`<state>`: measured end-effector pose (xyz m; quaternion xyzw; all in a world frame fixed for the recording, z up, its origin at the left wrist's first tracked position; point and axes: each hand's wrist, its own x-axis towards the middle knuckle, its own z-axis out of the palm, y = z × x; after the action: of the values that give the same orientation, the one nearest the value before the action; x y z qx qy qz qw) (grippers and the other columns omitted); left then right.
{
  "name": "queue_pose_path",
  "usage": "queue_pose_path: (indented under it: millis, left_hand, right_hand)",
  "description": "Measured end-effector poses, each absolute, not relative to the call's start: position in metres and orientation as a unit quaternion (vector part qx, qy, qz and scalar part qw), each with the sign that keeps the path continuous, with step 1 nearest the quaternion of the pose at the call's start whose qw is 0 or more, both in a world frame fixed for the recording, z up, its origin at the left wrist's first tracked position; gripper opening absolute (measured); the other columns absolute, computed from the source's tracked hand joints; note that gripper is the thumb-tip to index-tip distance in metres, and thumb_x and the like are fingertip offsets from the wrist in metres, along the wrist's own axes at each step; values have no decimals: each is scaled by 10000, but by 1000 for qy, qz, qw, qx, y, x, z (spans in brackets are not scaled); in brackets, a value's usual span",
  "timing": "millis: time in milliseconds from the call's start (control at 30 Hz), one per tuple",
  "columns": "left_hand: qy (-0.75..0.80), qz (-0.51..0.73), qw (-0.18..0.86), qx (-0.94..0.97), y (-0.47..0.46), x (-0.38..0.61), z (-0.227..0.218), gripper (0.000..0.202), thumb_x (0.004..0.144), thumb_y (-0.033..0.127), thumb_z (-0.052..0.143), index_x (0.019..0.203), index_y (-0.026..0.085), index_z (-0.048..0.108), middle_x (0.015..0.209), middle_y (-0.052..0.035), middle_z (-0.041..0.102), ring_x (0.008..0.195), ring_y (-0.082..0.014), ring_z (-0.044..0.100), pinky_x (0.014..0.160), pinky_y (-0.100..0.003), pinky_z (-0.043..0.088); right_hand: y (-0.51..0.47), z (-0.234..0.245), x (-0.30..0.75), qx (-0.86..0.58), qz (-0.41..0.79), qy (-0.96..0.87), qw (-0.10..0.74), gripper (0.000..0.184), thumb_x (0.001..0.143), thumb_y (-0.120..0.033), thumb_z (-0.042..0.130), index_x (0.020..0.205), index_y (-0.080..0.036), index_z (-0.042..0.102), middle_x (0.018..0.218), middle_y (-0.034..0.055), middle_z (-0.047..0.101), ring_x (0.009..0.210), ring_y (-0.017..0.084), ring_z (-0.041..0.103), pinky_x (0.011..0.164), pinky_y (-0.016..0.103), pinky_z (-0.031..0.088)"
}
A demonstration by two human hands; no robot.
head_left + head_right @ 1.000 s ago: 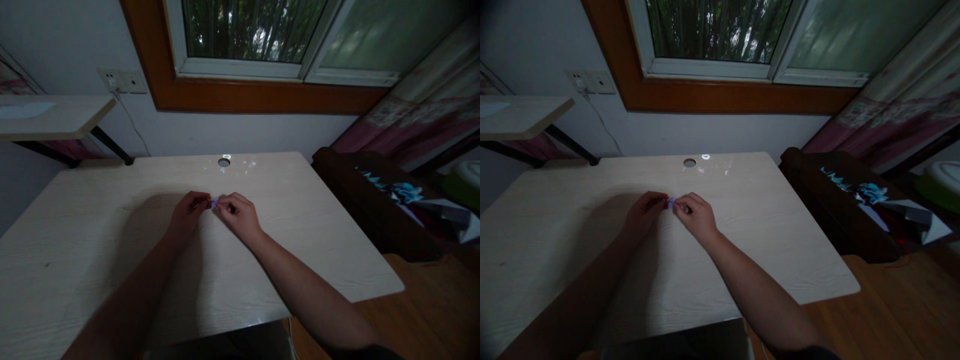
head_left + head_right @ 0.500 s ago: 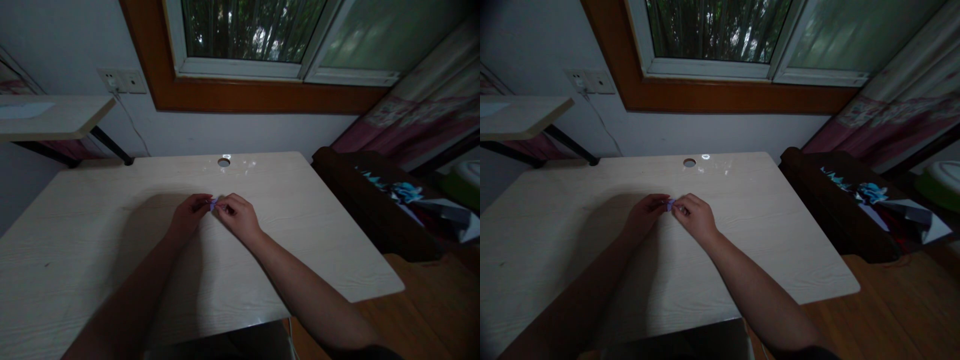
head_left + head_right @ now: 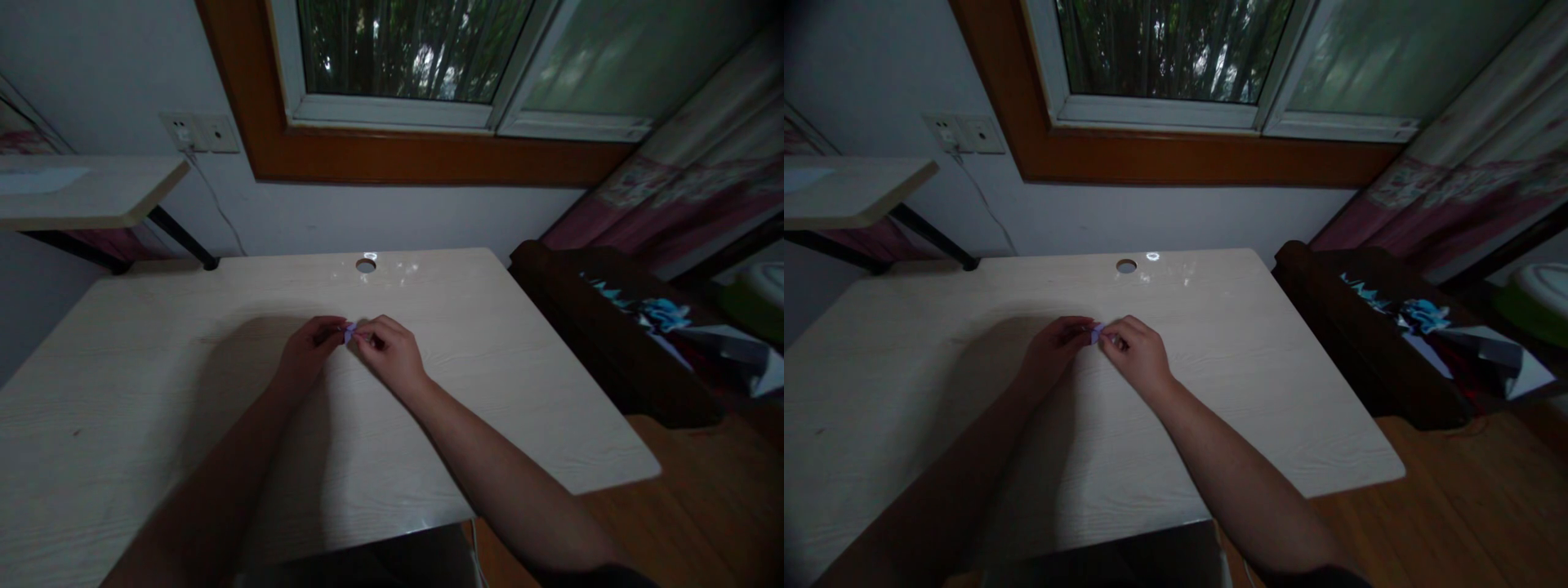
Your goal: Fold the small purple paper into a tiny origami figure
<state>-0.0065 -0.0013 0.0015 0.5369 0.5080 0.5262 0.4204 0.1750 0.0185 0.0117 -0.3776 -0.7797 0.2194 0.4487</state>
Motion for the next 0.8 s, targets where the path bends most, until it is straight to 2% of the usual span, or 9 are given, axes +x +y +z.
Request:
queue_pose_path:
  millis: [300,800]
  left_hand:
    - [528,512,392,554,-4,-8,9,184,803,355,699,911,206,706,945,-36,728,894,-179,676,863,-320,531]
    - [525,511,381,565,-2,-9,5,175,803,363,687,879,207,696,901,-31,709,842,-176,660,827,-321,529]
  right_hand:
    - [20,9,175,-381,228,-772,454,68,878,-215,654,892,-220,720,779,18,644,673,134,584,638,257,462]
    - [20,9,176,-383,227,-773,452,73,880,-221,652,902,-224,721,781,18,650,679,137,585,647,259,469]
